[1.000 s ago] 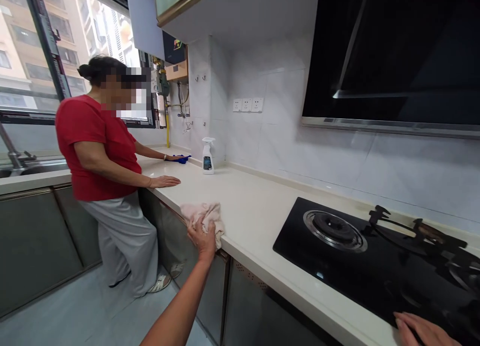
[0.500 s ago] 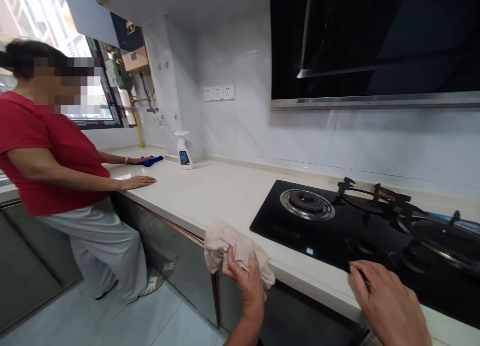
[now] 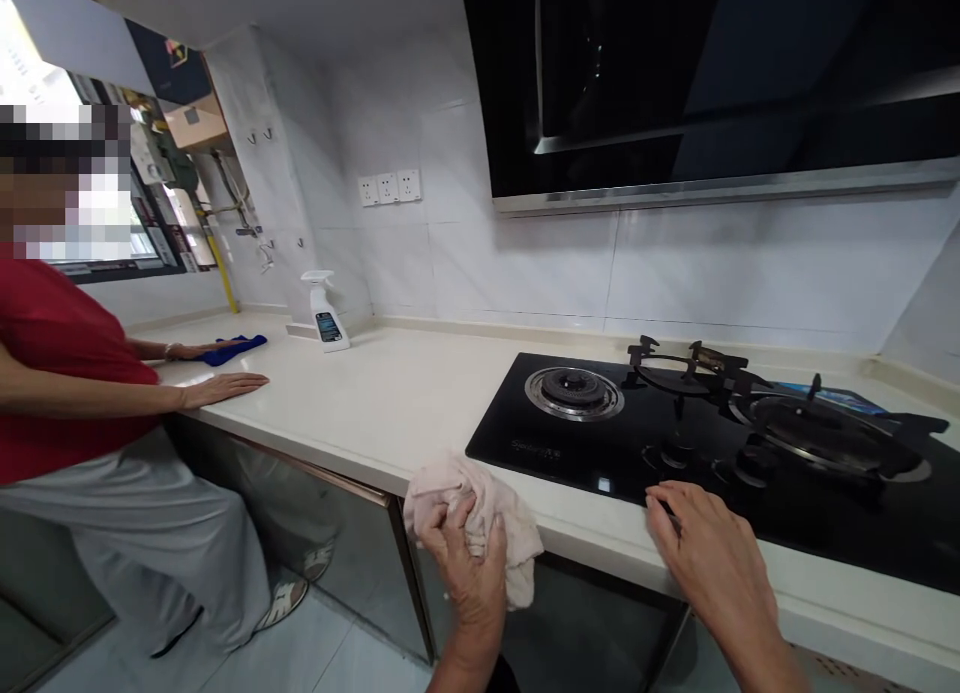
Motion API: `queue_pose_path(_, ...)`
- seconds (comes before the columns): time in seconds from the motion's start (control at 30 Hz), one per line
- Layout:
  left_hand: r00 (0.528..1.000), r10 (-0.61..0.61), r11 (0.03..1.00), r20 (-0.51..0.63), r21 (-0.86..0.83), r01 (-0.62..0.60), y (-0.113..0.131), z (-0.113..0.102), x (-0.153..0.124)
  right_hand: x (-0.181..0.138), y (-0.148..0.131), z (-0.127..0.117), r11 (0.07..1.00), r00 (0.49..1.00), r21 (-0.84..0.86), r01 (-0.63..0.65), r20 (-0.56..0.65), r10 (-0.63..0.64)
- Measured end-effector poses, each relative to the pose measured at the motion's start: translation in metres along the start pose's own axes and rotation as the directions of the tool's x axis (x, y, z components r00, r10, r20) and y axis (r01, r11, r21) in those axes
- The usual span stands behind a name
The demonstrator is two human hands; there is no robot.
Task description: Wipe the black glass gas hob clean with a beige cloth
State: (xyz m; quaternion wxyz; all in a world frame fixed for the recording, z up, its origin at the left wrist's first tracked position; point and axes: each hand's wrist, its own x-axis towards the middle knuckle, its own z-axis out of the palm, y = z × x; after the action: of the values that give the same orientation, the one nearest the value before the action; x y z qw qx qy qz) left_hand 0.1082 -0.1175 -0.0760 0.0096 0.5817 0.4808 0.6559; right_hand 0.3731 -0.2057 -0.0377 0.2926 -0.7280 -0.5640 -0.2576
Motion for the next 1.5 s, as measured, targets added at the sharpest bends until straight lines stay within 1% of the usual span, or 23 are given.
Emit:
queue_pose_path(0.07, 0.995, 0.099, 0.995, -0.003, 0.028, -0.099, 0.007, -0.003, 0.02, 0.0, -0.001, 0.0, 1.0, 1.0, 0.008, -0.005, 0.0, 0.005)
queue_pose_path(0.1, 0.991, 0.136, 0.989, 0.011, 0.05, -0.136, 0.012, -0.001, 0.03, 0.0, -0.001, 0.0, 1.0, 1.0, 0.011, -0.007, -0.001, 0.007)
queue_pose_path(0.13, 0.985, 0.166, 0.982, 0.05, 0.083, -0.17, 0.017, 0.001, 0.04, 0.0, -0.002, 0.0, 1.0, 1.0, 0.013, -0.008, -0.001, 0.008)
queue_pose_path(0.2, 0.953, 0.212, 0.952, 0.215, 0.175, -0.251, 0.028, 0.007, 0.055, 0.001, -0.002, -0.001, 1.0, 1.0, 0.015, -0.011, 0.001, 0.011)
queue_pose_path(0.27, 0.883, 0.218, 0.903, 0.415, 0.258, -0.344, 0.036, 0.013, 0.067, 0.001, -0.002, -0.002, 1.0, 1.0, 0.019, -0.016, 0.005, 0.016)
queue_pose_path(0.33, 0.817, 0.188, 0.867, 0.546, 0.298, -0.399, 0.041, 0.016, 0.074, 0.001, -0.003, -0.002, 0.999, 1.0, 0.026, -0.023, 0.01, 0.023)
queue_pose_path(0.37, 0.797, 0.177, 0.856, 0.578, 0.31, -0.415, 0.044, 0.017, 0.076, 0.001, -0.003, -0.002, 0.999, 1.0, 0.03, -0.027, 0.011, 0.027)
queue_pose_path(0.43, 0.774, 0.17, 0.841, 0.61, 0.321, -0.437, 0.05, 0.017, 0.075, 0.001, -0.004, -0.001, 0.999, 0.999, 0.038, -0.038, 0.005, 0.038)
queue_pose_path(0.5, 0.756, 0.197, 0.838, 0.624, 0.293, -0.461, 0.059, 0.019, 0.068, 0.001, -0.004, -0.001, 0.997, 0.999, 0.05, -0.054, -0.004, 0.054)
queue_pose_path(0.63, 0.676, 0.312, 0.855, 0.667, 0.114, -0.507, 0.089, 0.034, 0.037, -0.001, -0.005, -0.003, 0.991, 0.996, 0.107, -0.086, 0.018, 0.085)
queue_pose_path(0.8, 0.574, 0.399, 0.859, 0.715, -0.072, -0.507, 0.132, 0.059, -0.004, -0.001, 0.001, -0.008, 0.94, 0.993, 0.322, -0.11, -0.009, 0.12)
queue_pose_path(0.9, 0.529, 0.411, 0.872, 0.743, -0.15, -0.466, 0.145, 0.065, -0.013, -0.001, 0.009, -0.009, 0.887, 0.989, 0.446, -0.12, -0.022, 0.145)
queue_pose_path(0.97, 0.484, 0.404, 0.884, 0.776, -0.195, -0.426, 0.145, 0.061, -0.008, -0.002, 0.011, -0.01, 0.866, 0.994, 0.489, -0.105, 0.015, 0.111)
queue_pose_path(1.07, 0.37, 0.443, 0.884, 0.817, -0.331, -0.329, 0.134, 0.049, 0.014, -0.003, 0.008, -0.015, 0.874, 0.993, 0.483, -0.058, 0.115, 0.002)
queue_pose_path(1.1, 0.344, 0.462, 0.882, 0.817, -0.382, -0.278, 0.128, 0.044, 0.023, -0.003, 0.006, -0.017, 0.885, 0.99, 0.464, -0.049, 0.142, -0.02)
queue_pose_path(1.13, 0.335, 0.472, 0.881, 0.816, -0.419, -0.22, 0.122, 0.039, 0.032, -0.003, 0.004, -0.019, 0.897, 0.986, 0.44, -0.043, 0.162, -0.032)
queue_pose_path(1.17, 0.344, 0.465, 0.885, 0.815, -0.436, -0.164, 0.116, 0.035, 0.041, -0.002, 0.001, -0.02, 0.909, 0.983, 0.416, -0.037, 0.178, -0.042)
queue_pose_path(1.2, 0.372, 0.44, 0.895, 0.817, -0.431, -0.112, 0.109, 0.033, 0.05, 0.0, -0.001, -0.022, 0.919, 0.98, 0.393, -0.03, 0.191, -0.05)
queue_pose_path(1.3, 0.491, 0.322, 0.932, 0.81, -0.361, -0.015, 0.091, 0.032, 0.072, 0.009, -0.012, -0.026, 0.945, 0.977, 0.326, -0.017, 0.207, -0.053)
queue_pose_path(1.37, 0.557, 0.286, 0.944, 0.779, -0.33, -0.022, 0.081, 0.038, 0.085, 0.019, -0.028, -0.028, 0.965, 0.971, 0.262, -0.028, 0.238, -0.036)
queue_pose_path(1.4, 0.579, 0.283, 0.948, 0.765, -0.314, -0.049, 0.076, 0.043, 0.091, 0.023, -0.04, -0.028, 0.972, 0.964, 0.232, -0.038, 0.263, -0.025)
queue_pose_path(1.43, 0.592, 0.286, 0.952, 0.754, -0.294, -0.085, 0.073, 0.048, 0.097, 0.028, -0.053, -0.027, 0.977, 0.957, 0.21, -0.047, 0.291, -0.017)
queue_pose_path(1.5, 0.594, 0.29, 0.957, 0.751, -0.244, -0.158, 0.066, 0.06, 0.107, 0.037, -0.084, -0.023, 0.978, 0.942, 0.201, -0.047, 0.335, -0.024)
